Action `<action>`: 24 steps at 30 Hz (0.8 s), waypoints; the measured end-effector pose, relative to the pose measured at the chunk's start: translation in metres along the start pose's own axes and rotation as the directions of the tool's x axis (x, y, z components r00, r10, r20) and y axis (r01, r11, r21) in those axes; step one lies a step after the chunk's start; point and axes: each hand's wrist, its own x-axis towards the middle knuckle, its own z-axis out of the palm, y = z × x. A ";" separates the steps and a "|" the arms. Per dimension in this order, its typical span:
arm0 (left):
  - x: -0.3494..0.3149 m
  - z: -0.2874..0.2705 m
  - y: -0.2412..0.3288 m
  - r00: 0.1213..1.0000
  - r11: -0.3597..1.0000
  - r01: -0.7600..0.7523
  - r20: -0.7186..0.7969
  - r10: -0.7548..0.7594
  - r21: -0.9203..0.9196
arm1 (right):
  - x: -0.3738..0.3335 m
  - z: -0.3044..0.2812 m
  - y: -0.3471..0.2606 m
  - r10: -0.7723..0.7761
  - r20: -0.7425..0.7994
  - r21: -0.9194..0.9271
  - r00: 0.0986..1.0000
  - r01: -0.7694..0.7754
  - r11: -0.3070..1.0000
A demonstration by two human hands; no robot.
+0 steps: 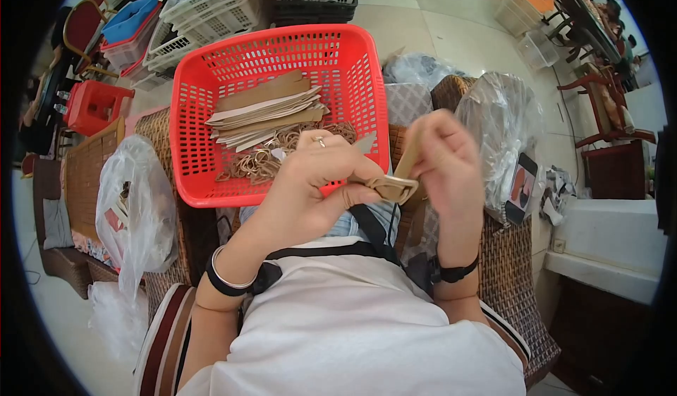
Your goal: Assembling brown paper tags onto small metal rings and stacking them in a red basket.
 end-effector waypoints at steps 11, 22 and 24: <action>0.032 0.009 -0.012 0.825 0.733 0.565 0.288 -0.486 -0.379 | 0.009 -0.027 0.013 0.139 -0.048 -0.092 0.989 -0.142 0.986; 0.056 -0.095 -0.207 0.914 0.720 0.355 -0.060 -0.401 0.596 | 0.032 -0.136 0.070 0.040 -0.412 -0.871 0.910 -0.381 -0.311; 0.052 -0.084 -0.219 0.931 0.643 0.258 -0.009 -0.364 0.721 | 0.031 -0.124 0.075 -0.034 -0.419 -0.866 0.907 -0.410 -0.285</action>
